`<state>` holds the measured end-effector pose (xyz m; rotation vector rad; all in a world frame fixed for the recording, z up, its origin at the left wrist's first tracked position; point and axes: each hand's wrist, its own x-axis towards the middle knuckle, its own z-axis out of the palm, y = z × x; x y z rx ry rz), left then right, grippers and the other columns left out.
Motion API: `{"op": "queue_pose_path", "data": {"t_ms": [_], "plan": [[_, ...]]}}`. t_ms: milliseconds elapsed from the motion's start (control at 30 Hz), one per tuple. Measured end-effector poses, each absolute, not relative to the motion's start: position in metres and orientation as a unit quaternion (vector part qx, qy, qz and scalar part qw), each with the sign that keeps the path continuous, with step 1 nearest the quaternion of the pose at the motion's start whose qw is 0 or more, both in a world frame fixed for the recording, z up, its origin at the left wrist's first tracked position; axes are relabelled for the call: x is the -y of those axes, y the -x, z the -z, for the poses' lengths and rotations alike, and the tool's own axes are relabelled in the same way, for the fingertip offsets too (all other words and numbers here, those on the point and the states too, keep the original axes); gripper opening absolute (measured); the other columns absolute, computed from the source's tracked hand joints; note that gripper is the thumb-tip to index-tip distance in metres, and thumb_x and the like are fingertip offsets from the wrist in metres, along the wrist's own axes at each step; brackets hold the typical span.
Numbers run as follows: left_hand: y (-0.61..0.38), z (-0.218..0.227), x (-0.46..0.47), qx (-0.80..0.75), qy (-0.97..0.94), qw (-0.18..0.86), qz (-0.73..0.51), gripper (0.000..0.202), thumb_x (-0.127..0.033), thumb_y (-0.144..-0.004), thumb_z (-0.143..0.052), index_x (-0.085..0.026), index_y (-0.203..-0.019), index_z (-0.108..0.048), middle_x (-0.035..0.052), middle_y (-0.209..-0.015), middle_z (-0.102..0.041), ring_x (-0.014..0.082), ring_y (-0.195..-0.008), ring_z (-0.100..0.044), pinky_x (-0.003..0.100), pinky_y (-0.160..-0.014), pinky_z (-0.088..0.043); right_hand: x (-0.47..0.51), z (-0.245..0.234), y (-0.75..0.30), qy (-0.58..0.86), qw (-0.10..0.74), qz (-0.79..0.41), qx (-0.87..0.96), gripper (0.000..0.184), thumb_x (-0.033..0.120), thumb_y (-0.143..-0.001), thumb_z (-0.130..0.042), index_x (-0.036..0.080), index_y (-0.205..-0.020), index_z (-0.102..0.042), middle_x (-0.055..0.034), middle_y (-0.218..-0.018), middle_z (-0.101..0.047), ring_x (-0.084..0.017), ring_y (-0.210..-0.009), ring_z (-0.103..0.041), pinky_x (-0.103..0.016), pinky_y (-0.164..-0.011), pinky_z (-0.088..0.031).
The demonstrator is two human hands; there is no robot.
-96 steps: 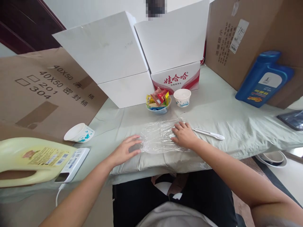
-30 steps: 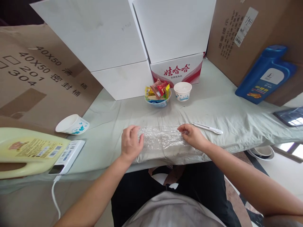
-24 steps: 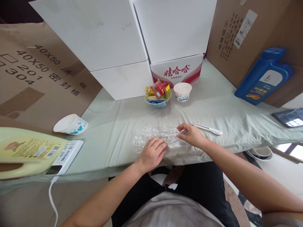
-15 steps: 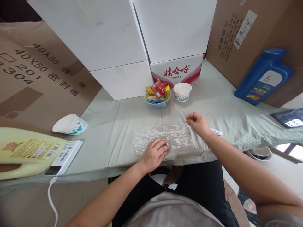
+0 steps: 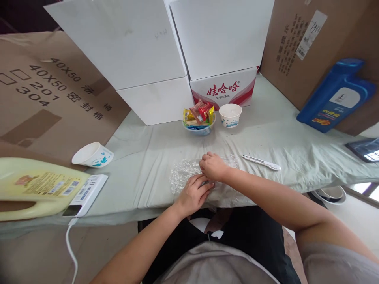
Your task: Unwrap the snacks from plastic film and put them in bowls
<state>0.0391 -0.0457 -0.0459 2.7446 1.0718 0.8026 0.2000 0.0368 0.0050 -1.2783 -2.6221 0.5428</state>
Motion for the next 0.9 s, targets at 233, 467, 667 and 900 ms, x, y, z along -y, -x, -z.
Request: {"op": "queue_pose_path", "data": {"t_ms": [233, 467, 667, 900], "plan": [[-0.039, 0.046, 0.045, -0.352, -0.9, 0.044, -0.254, 0.025, -0.02, -0.092, -0.053, -0.022, -0.113, -0.065, 0.0074, -0.118, -0.064, 0.0239, -0.114, -0.051, 0.05, -0.103, -0.039, -0.064, -0.02, -0.203, 0.473, 0.078, -0.251, 0.841, 0.018, 0.02, -0.093, -0.046, 0.016, -0.106, -0.059, -0.0038, -0.089, -0.07, -0.012, -0.071, -0.062, -0.023, -0.064, -0.041], [-0.038, 0.046, 0.046, -0.353, -0.9, 0.043, -0.252, 0.025, -0.021, -0.092, -0.052, -0.023, -0.113, -0.066, 0.0075, -0.117, -0.065, 0.0238, -0.115, -0.052, 0.051, -0.106, -0.036, -0.064, -0.012, -0.192, 0.399, 0.026, -0.266, 0.877, 0.011, 0.017, -0.072, -0.072, 0.019, -0.082, -0.067, -0.0072, -0.098, -0.068, -0.022, -0.095, -0.063, -0.026, -0.078, -0.044], [-0.038, 0.045, 0.046, -0.353, -0.902, 0.044, -0.246, 0.025, -0.021, -0.093, -0.051, -0.023, -0.113, -0.065, 0.0077, -0.118, -0.064, 0.0244, -0.115, -0.053, 0.05, -0.104, -0.037, -0.07, -0.023, -0.195, 0.398, 0.014, -0.31, 0.863, 0.01, 0.013, -0.085, -0.056, 0.019, -0.092, -0.061, 0.0003, -0.08, -0.072, -0.012, -0.067, -0.064, -0.022, -0.063, -0.046], [-0.038, 0.043, 0.047, -0.358, -0.902, 0.042, -0.239, 0.025, -0.019, -0.092, -0.051, -0.023, -0.112, -0.064, 0.0071, -0.118, -0.064, 0.0233, -0.115, -0.052, 0.049, -0.106, -0.035, -0.088, -0.02, -0.195, 0.421, 0.017, -0.229, 0.878, 0.006, 0.023, -0.086, -0.061, 0.02, -0.089, -0.063, -0.0042, -0.085, -0.073, -0.018, -0.079, -0.066, -0.025, -0.067, -0.043]]}}
